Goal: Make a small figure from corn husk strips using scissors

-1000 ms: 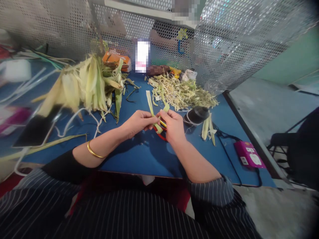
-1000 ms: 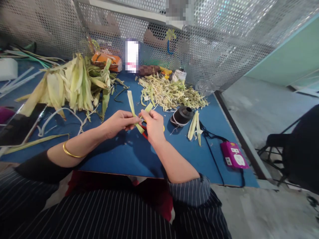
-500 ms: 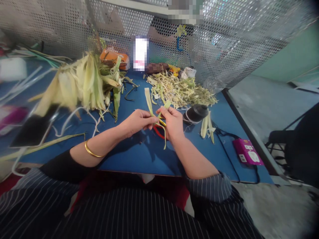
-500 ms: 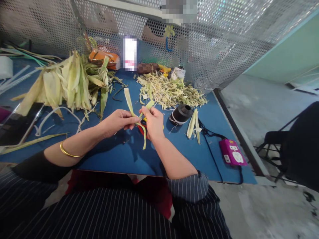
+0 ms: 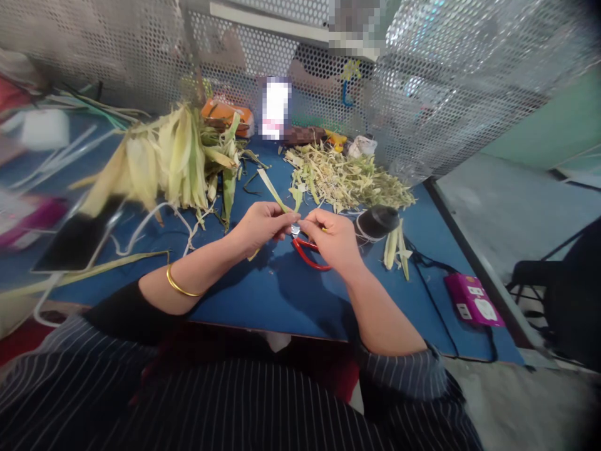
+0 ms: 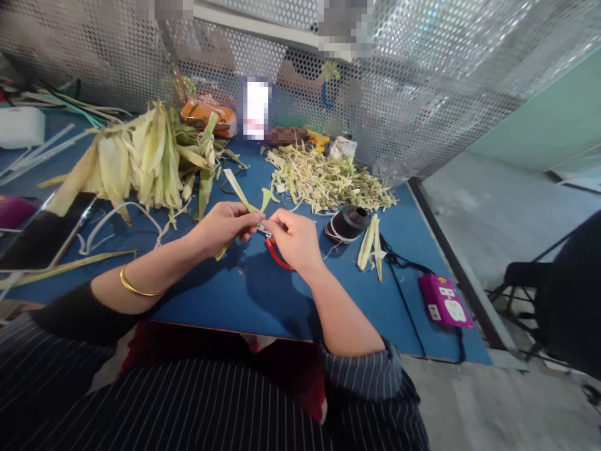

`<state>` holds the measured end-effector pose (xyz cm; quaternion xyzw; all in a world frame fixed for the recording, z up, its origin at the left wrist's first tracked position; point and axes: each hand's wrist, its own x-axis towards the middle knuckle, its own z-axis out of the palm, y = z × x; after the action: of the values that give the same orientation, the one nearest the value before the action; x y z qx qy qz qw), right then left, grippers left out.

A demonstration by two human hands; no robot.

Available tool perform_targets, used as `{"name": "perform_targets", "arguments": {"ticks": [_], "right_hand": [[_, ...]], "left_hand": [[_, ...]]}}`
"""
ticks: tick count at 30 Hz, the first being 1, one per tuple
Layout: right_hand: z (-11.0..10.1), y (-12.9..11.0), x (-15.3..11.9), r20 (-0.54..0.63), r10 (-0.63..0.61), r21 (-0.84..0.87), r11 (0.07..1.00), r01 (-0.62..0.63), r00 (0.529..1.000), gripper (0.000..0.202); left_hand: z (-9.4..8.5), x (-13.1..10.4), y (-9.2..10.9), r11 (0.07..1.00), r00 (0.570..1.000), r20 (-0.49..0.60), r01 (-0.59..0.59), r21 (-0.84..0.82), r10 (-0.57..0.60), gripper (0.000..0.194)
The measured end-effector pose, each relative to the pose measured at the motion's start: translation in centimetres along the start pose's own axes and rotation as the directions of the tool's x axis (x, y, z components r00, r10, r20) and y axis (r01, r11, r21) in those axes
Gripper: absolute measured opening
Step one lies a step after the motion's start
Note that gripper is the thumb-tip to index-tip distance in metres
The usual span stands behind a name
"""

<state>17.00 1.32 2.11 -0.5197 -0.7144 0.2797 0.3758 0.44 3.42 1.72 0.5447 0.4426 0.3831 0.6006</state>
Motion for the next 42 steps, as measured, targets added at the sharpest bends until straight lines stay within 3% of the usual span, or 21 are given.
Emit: {"name": "perform_targets", "arguments": {"ticks": [9, 13, 15, 17, 20, 23, 26, 31, 35, 39, 40, 42], "right_hand": [[-0.7, 0.0, -0.1, 0.033, -0.052, -0.078, 0.995, 0.055, 0.998, 0.024], [-1.3, -0.4, 0.2, -0.218, -0.217, -0.218, 0.961, 0.169, 0.952, 0.016], [-1.3, -0.4, 0.4, -0.254, -0.244, -0.24, 0.953, 0.183, 0.936, 0.016], [-0.9, -0.2, 0.5, -0.15, -0.165, -0.139, 0.98, 0.144, 0.975, 0.014], [-0.1, 0.3, 0.4, 0.016, 0.042, 0.119, 0.992, -0.043, 0.999, 0.015], [0.6, 0.4, 0.2, -0.041, 0.114, 0.2, 0.974, -0.103, 0.993, 0.015], [1.3, 0.3, -0.1, -0.159, 0.038, 0.134, 0.991, -0.017, 0.986, 0.015], [2.2, 0.3, 0.1, -0.251, -0.171, -0.043, 0.985, 0.165, 0.953, 0.015], [1.1, -0.1, 0.1, -0.284, -0.322, -0.217, 0.939, 0.266, 0.903, 0.009], [-0.2, -1.0, -0.9, -0.439, -0.381, -0.293, 0.917, 0.272, 0.814, 0.011], [-0.2, -1.1, -1.2, -0.442, -0.36, -0.28, 0.926, 0.254, 0.822, 0.012], [0.3, -1.2, -1.4, -0.348, -0.267, -0.231, 0.954, 0.194, 0.899, 0.017]], "left_hand": [[-0.1, 0.3, -0.4, 0.999, 0.999, -0.034, 0.003, -0.052, -0.005, 0.022], [-0.2, -0.1, -0.1, 0.996, 0.994, 0.104, -0.048, 0.068, 0.041, 0.027], [-0.1, -0.5, 0.1, 0.977, 0.976, 0.208, -0.108, 0.184, 0.069, 0.031], [0.3, -0.7, 0.0, 0.952, 0.959, 0.276, -0.146, 0.268, 0.07, 0.033], [0.7, -0.8, -0.5, 0.932, 0.958, 0.279, -0.154, 0.329, 0.06, 0.03], [1.0, -0.6, -0.9, 0.92, 0.959, 0.271, -0.177, 0.35, 0.081, 0.027], [0.9, -0.5, -1.1, 0.908, 0.949, 0.305, -0.192, 0.373, 0.076, 0.027], [0.9, -0.5, -1.3, 0.904, 0.947, 0.313, -0.19, 0.382, 0.067, 0.029], [0.9, -0.5, -0.8, 0.972, 0.982, 0.184, -0.079, 0.22, 0.039, 0.027], [0.3, 0.0, 0.0, 0.983, 0.999, 0.039, 0.042, -0.179, -0.035, 0.019], [0.1, 0.1, 0.1, 0.964, 0.999, 0.023, 0.039, -0.262, -0.034, 0.017], [-0.2, 0.4, 0.2, 0.928, 1.0, -0.014, 0.006, -0.371, -0.012, 0.016]]}}
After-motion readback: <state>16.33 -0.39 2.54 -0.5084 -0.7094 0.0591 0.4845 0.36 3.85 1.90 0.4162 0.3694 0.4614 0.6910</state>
